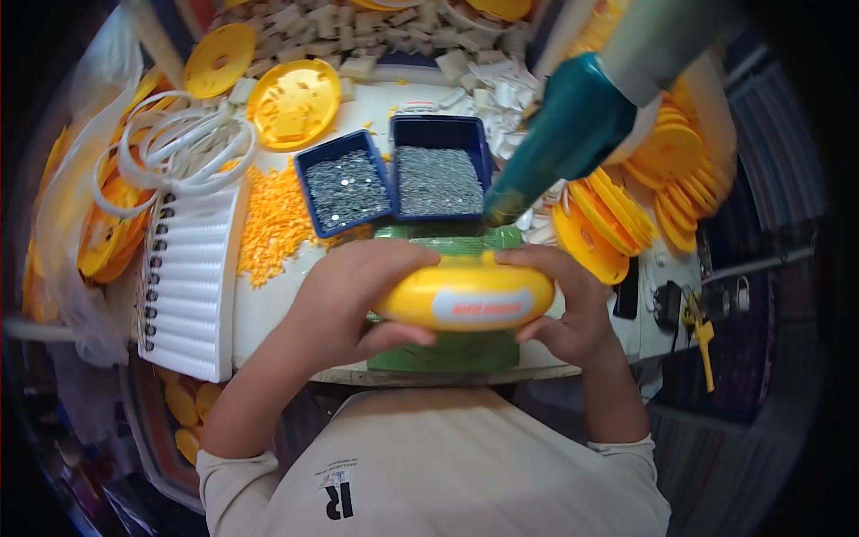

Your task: Assemble yellow plastic toy housings by inserting internal components and driving screws with an electric screwdriver.

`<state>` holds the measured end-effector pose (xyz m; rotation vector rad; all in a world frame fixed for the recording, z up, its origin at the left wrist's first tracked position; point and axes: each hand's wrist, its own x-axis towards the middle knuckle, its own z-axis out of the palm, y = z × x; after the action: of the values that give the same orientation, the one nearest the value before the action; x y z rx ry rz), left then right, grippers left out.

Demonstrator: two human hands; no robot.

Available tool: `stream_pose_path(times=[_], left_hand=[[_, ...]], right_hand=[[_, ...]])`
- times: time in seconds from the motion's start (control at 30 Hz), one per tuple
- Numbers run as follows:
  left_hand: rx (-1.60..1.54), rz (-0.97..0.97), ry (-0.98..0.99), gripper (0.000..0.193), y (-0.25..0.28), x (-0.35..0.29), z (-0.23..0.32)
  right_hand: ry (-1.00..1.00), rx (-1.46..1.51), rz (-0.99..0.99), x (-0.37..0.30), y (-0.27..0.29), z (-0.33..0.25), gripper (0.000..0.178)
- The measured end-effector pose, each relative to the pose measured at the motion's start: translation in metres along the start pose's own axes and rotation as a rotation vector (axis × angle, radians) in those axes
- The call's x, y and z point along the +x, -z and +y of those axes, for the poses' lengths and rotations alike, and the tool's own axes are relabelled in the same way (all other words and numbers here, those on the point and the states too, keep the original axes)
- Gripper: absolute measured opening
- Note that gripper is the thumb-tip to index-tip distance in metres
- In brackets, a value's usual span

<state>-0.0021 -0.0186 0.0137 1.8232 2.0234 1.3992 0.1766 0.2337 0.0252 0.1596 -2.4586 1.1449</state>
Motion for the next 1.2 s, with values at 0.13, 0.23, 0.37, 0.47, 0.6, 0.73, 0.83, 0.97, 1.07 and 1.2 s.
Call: stream_pose_path(times=[0.13,0.23,0.37,0.47,0.6,0.73,0.83,0.97,1.07,1.2], left_hand=[[0.36,-0.192,-0.189,0.047,-0.024,-0.035,-0.012],[0.404,-0.253,-0.167,0.043,-0.052,-0.062,-0.017],[0.394,-0.261,-0.044,0.042,-0.065,-0.072,-0.017],[0.404,-0.245,-0.054,0.043,-0.066,-0.073,-0.02],[0.431,-0.229,-0.089,0.042,-0.07,-0.077,-0.018],[0.295,-0.179,-0.059,0.047,-0.065,-0.069,-0.013],[0.178,-0.114,-0.015,0.045,-0.06,-0.059,-0.018],[0.236,0.133,-0.001,0.04,-0.044,-0.017,-0.05],[0.314,0.188,0.117,0.032,-0.043,0.034,-0.079],[0.592,0.073,0.107,0.019,-0.053,0.061,-0.119]], right_hand=[[0.116,-0.289,-0.144,-0.044,-0.018,0.009,0.054],[0.097,-0.359,-0.147,-0.092,-0.049,0.037,0.044],[0.019,-0.251,-0.148,-0.08,-0.046,0.028,0.029],[-0.045,-0.102,-0.107,-0.061,-0.044,0.043,0.02],[-0.083,-0.239,0.033,0.014,-0.041,0.069,0.017],[0.092,-0.569,0.057,0.081,-0.051,0.089,0.01],[0.011,-0.517,0.068,0.085,-0.072,0.144,0.011],[-0.027,-0.59,0.066,0.083,-0.074,0.141,0.012],[-0.136,-0.437,-0.013,0.088,-0.074,0.127,0.011],[-0.049,-0.486,0.013,0.09,-0.074,0.129,0.01]])
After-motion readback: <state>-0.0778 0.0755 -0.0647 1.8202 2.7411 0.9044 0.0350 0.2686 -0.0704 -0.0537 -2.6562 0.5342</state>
